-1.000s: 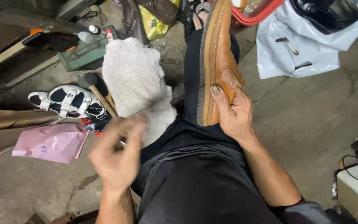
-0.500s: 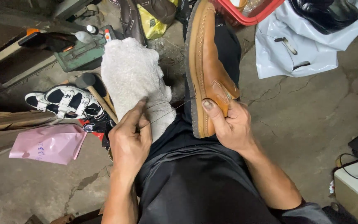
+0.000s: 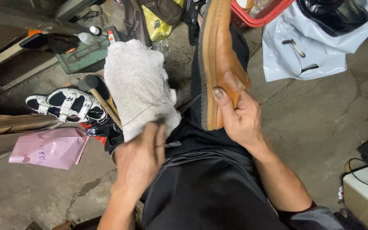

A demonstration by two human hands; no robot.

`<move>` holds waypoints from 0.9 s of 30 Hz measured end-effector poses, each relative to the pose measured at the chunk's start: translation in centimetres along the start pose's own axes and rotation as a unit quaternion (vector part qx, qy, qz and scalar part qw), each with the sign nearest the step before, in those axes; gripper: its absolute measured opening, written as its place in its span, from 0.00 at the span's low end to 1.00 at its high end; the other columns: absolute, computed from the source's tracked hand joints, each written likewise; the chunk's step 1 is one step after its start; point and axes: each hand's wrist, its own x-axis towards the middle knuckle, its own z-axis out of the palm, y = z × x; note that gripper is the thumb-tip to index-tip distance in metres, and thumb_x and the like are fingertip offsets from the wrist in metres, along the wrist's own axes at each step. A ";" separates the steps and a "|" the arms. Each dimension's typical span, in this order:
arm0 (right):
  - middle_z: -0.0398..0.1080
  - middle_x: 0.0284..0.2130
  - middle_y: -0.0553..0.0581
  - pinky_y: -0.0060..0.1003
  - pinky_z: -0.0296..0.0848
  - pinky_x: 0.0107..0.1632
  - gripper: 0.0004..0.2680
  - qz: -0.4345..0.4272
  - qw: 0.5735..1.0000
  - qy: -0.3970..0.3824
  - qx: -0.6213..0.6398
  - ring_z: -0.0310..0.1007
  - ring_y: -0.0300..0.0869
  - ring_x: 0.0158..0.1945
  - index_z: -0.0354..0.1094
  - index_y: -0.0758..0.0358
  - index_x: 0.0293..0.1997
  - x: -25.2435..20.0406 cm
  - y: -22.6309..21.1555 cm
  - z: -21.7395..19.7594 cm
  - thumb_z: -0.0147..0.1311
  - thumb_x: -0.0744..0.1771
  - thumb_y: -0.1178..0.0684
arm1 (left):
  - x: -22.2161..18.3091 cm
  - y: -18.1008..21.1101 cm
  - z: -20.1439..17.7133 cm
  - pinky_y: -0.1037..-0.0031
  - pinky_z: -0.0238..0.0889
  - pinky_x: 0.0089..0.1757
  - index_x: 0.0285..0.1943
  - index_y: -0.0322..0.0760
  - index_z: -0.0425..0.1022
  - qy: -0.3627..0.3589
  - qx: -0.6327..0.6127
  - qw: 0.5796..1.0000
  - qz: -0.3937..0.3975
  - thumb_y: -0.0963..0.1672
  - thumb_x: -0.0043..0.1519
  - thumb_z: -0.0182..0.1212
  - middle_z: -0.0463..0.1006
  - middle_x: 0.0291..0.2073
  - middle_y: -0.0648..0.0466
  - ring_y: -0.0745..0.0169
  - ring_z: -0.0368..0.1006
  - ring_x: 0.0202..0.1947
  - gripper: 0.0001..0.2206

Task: Sewing the sole of a brown leather shoe by hand using a needle and thread.

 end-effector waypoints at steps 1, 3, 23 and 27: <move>0.62 0.41 0.57 0.36 0.66 0.39 0.14 -0.008 1.000 -0.001 0.015 0.65 0.42 0.39 0.65 0.68 0.52 -0.2 -0.1 0.0 0.47 0.72 0.44 | 0.2 0.0 -0.4 0.70 0.60 0.11 0.41 0.39 0.68 0.037 0.071 0.996 -0.030 0.45 0.74 0.46 0.67 0.18 0.56 0.62 0.61 0.10 0.09; 0.55 0.22 0.46 0.35 0.59 0.32 0.11 -0.019 0.999 -0.006 0.031 0.54 0.37 0.26 0.67 0.62 0.38 -0.5 -0.2 0.3 0.48 0.72 0.46 | 0.8 0.6 -1.6 0.69 0.55 0.14 0.37 0.43 0.68 0.076 0.142 0.985 -0.063 0.47 0.75 0.44 0.64 0.17 0.59 0.61 0.57 0.12 0.14; 0.66 0.27 0.52 0.37 0.68 0.38 0.12 -0.006 0.999 0.000 0.043 0.66 0.41 0.32 0.63 0.64 0.34 -0.7 1.5 1.3 0.49 0.72 0.47 | -0.3 0.7 -5.8 0.82 0.59 0.30 0.51 0.38 0.75 0.039 -0.241 0.966 -0.086 0.42 0.62 0.66 0.61 0.18 0.63 0.74 0.56 0.21 0.10; 0.53 0.17 0.46 0.37 0.54 0.27 0.17 -0.011 1.000 0.002 0.016 0.53 0.38 0.21 0.51 0.57 0.24 -0.8 1.5 0.8 0.50 0.71 0.46 | 0.1 0.4 -4.9 0.72 0.63 0.26 0.40 0.39 0.79 0.043 -0.132 0.986 -0.092 0.47 0.62 0.66 0.82 0.29 0.61 0.68 0.66 0.15 0.08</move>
